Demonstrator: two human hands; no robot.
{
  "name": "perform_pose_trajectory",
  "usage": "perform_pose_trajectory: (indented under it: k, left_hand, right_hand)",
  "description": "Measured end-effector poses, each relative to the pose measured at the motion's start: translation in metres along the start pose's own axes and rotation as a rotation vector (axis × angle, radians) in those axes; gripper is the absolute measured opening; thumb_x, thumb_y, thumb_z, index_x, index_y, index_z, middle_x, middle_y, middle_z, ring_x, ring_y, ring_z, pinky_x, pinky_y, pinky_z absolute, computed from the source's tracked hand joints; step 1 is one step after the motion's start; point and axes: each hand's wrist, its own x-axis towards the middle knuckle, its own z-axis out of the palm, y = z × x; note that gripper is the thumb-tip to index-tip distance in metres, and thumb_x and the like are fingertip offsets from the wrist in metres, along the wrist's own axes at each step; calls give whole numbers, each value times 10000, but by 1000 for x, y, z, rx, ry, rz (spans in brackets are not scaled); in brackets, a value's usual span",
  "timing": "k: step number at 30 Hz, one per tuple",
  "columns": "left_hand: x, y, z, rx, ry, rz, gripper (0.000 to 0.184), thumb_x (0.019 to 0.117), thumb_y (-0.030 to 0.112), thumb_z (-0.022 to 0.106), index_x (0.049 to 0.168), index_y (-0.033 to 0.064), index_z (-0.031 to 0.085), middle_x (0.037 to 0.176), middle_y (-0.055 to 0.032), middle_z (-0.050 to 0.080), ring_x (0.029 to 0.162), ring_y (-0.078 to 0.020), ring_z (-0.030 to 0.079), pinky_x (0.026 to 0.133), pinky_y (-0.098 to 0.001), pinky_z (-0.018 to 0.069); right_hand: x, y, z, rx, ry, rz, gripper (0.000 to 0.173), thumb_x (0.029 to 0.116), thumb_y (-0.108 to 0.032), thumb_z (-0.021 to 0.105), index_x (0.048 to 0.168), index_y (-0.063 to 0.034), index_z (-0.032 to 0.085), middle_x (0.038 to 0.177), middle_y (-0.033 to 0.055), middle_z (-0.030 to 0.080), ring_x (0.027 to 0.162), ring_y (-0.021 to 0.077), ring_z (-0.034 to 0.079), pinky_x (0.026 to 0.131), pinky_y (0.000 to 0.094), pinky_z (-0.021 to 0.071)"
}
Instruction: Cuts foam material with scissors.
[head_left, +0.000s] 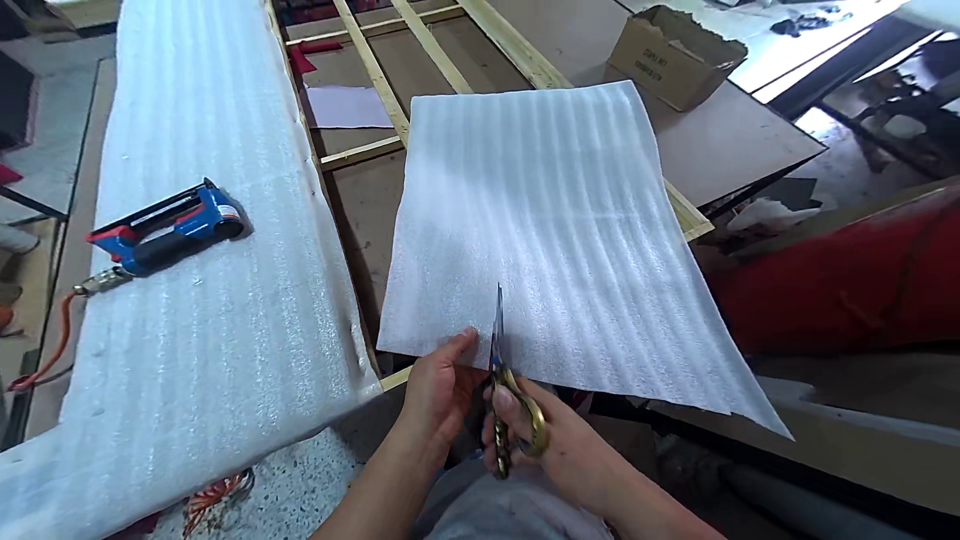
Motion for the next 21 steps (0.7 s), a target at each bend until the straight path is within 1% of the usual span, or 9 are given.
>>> perform_pose_trajectory:
  k: [2, 5, 7, 9, 12, 14, 16, 18, 21]
  left_hand:
    - [-3, -4, -4, 9, -33, -22, 292, 1045, 198, 572, 1176, -56, 635, 1005, -226, 719, 856, -287, 730, 777, -422, 621]
    - [-3, -7, -13, 5, -56, -75, 305, 1059, 213, 547, 1171, -62, 617, 959, -234, 714, 817, -281, 728, 750, -409, 620]
    - [-2, -10, -20, 14, -85, -122, 328, 1074, 223, 519, 1165, -78, 611, 928, -241, 708, 781, -279, 724, 731, -404, 620]
    - [-2, -11, -28, 49, -96, -161, 358, 1090, 241, 481, 1147, -89, 609, 874, -240, 703, 726, -274, 718, 682, -393, 620]
    - [-2, -12, -41, 53, -92, -189, 358, 1097, 229, 463, 1129, -93, 616, 860, -234, 707, 705, -274, 715, 664, -390, 620]
    - [-1, -13, -47, 22, -90, -189, 337, 1095, 206, 460, 1114, -95, 608, 851, -237, 698, 681, -278, 705, 647, -403, 621]
    - [0, -11, -54, -18, -87, -187, 332, 1096, 201, 455, 1144, -97, 595, 883, -254, 698, 700, -298, 711, 664, -426, 626]
    - [-1, -8, -57, -48, -55, -170, 329, 1095, 195, 453, 1145, -96, 598, 910, -254, 704, 728, -301, 720, 679, -428, 629]
    - [-2, -7, -64, -84, -21, -151, 320, 1089, 178, 453, 1168, -99, 593, 936, -254, 706, 781, -314, 724, 701, -446, 622]
  right_hand:
    - [12, 3, 11, 23, 114, -38, 542, 1014, -514, 581, 1302, -57, 539, 948, 103, 706, 825, 243, 736, 755, 403, 649]
    - [13, 11, 27, 44, 246, -48, 461, 992, -471, 648, 1155, -41, 607, 833, 92, 704, 700, 230, 729, 666, 388, 657]
    - [7, 9, 27, 57, 238, -14, 449, 999, -458, 643, 1160, -40, 621, 833, 92, 705, 704, 231, 731, 671, 386, 659]
    - [4, 0, 22, 85, 189, 39, 436, 1031, -439, 593, 1178, -31, 638, 861, 100, 702, 736, 233, 730, 694, 388, 653]
    - [10, -15, 14, 44, 128, 126, 478, 1058, -492, 502, 1156, -44, 637, 913, 98, 722, 790, 220, 741, 730, 367, 645]
    - [19, -20, 13, 17, 114, 142, 517, 1068, -512, 461, 1134, -29, 635, 903, 106, 731, 788, 215, 742, 734, 351, 637]
    - [29, -16, 19, 14, 150, 98, 477, 1062, -475, 504, 1091, -18, 640, 834, 103, 713, 727, 195, 725, 698, 325, 628]
    - [37, -10, 25, 6, 162, 38, 411, 1053, -418, 556, 1099, -15, 627, 820, 102, 706, 712, 191, 721, 679, 321, 628]
    - [54, -9, 22, -54, 118, 46, 476, 1048, -485, 530, 1159, -30, 618, 905, 120, 717, 809, 225, 733, 765, 359, 628]
